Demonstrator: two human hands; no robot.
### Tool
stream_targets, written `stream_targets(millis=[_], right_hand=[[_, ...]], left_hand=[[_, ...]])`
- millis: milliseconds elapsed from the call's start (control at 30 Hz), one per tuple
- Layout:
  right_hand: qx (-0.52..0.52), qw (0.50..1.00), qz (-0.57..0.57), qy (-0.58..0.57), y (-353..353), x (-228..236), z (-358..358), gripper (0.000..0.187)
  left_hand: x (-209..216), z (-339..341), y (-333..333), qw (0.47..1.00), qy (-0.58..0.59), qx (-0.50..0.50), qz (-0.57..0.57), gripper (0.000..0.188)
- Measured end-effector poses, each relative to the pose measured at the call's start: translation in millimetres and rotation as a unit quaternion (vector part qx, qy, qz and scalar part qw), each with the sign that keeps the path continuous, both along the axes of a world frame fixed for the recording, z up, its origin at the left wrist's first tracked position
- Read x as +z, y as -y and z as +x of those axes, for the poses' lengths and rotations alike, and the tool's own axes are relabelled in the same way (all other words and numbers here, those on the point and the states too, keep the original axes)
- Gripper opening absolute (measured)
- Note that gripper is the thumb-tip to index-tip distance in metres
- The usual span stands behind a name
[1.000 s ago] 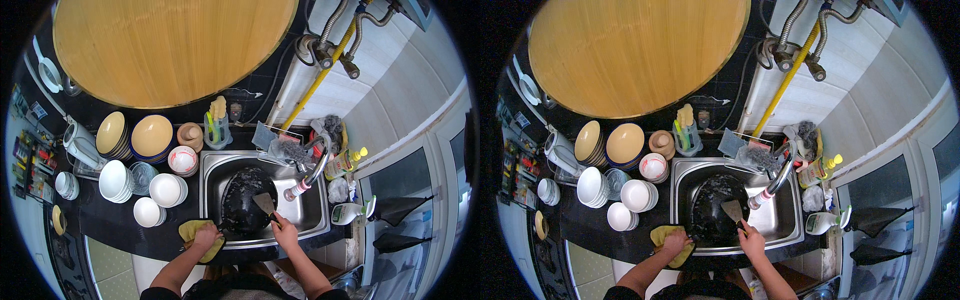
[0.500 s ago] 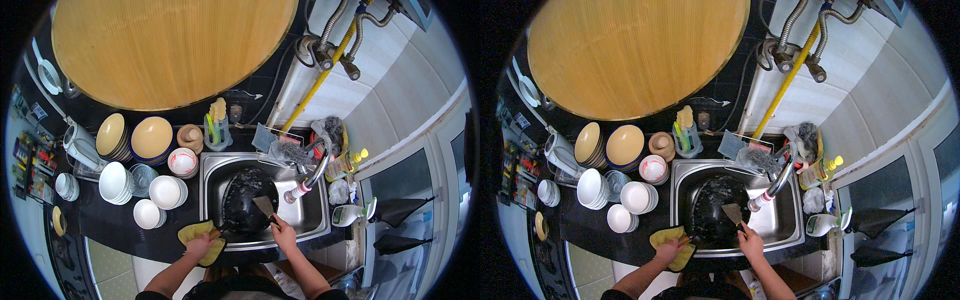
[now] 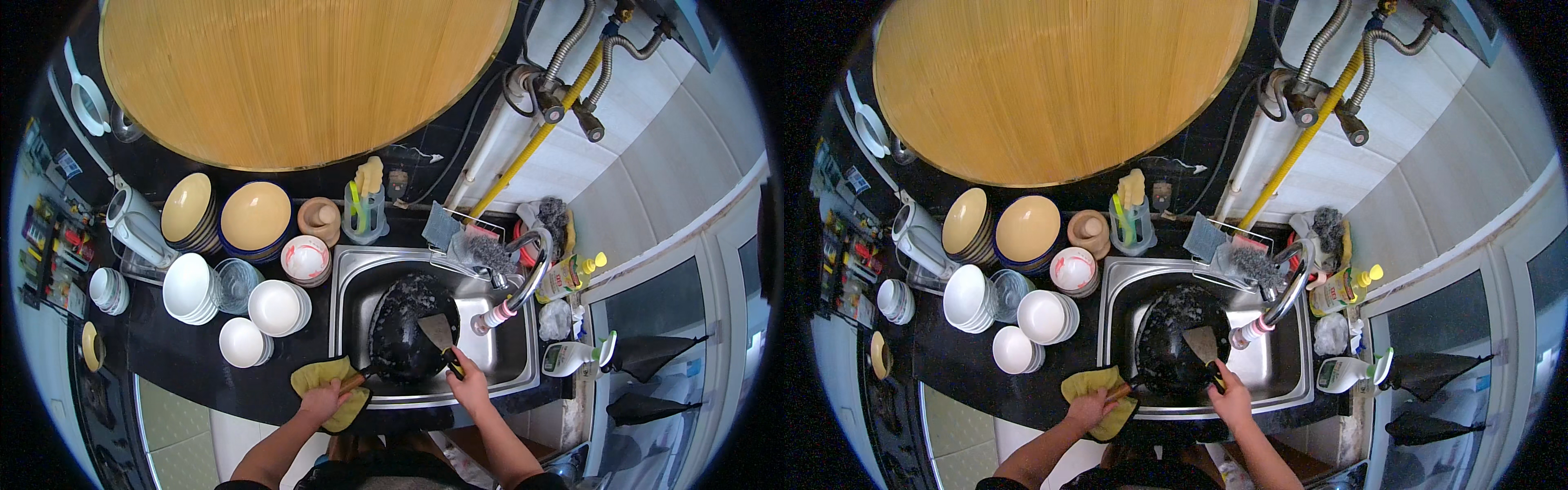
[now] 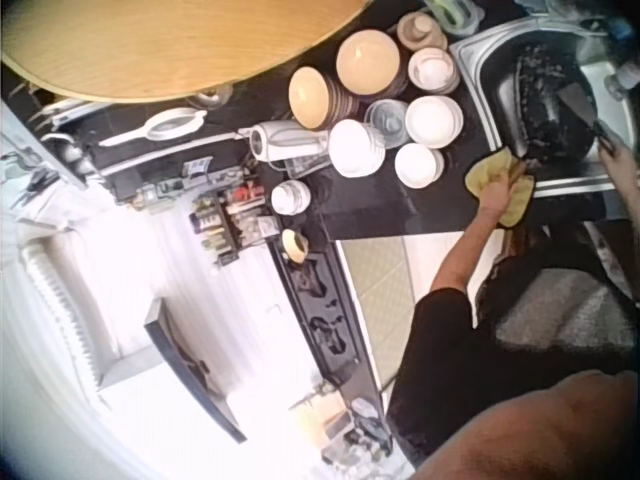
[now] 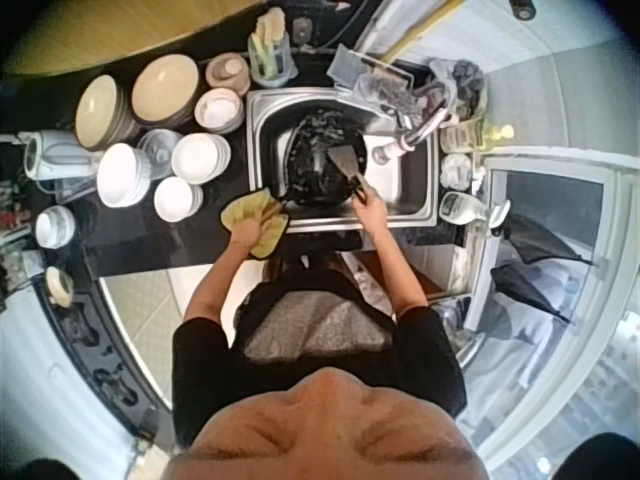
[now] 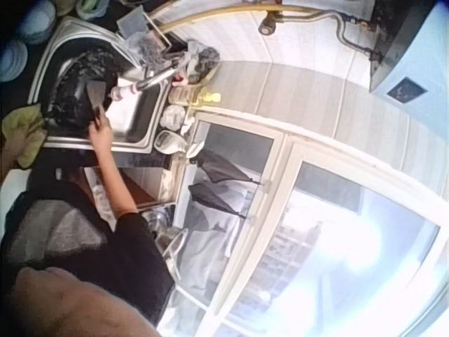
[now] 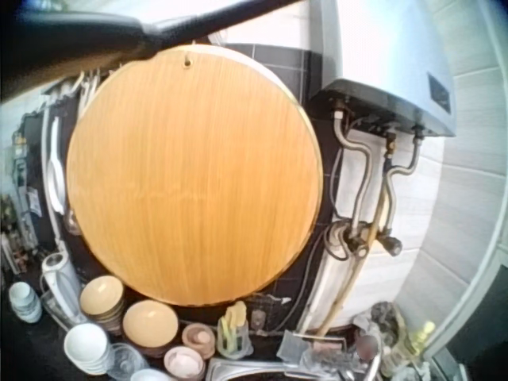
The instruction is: The person cleans a black frying pan in a kitchen sink. They spray a cleaning agent onto the pan's surface, then use a metal spatula to scrape the interior and exterior of the pan while rinsing it under running water.
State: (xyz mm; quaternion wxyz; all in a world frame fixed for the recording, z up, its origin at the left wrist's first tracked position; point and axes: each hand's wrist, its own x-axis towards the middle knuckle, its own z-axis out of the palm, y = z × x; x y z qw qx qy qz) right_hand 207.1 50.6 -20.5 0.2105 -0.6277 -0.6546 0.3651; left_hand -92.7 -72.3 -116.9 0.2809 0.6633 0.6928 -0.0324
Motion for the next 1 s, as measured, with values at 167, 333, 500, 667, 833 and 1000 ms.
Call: stream_targets(millis=[167,333,500,667,833,1000], right_hand=[[0.047,0.997,0.033,0.046,-7.6,-1.8,-4.0,0.042],[0.045,0.985,0.09,0.137,-38.1,-2.1,-26.4,0.037],[0.077,0.984,0.054,0.153,-9.2,9.9,-27.9,0.038],[0.049,0.981,0.056,0.178,-49.6,-2.5,-40.0,0.038],[0.048,0.98,0.01,0.193,-38.5,8.1,-28.5,0.04],[0.05,0.979,0.008,0.198,-59.2,-0.2,-27.1,0.042]], left_hand=[[9.0,4.5,-1.0,0.998,-0.029,-0.05,0.038,0.054],[4.2,2.4,-1.4,0.997,0.016,-0.068,0.028,0.061],[-7.9,-0.4,2.6,0.997,0.028,-0.059,0.044,0.058],[5.0,2.4,-1.6,0.999,0.023,-0.043,0.015,0.056],[-1.1,4.5,2.3,0.997,-0.021,-0.068,0.021,0.056],[-8.9,4.4,2.3,0.998,-0.019,-0.065,-0.012,0.055]])
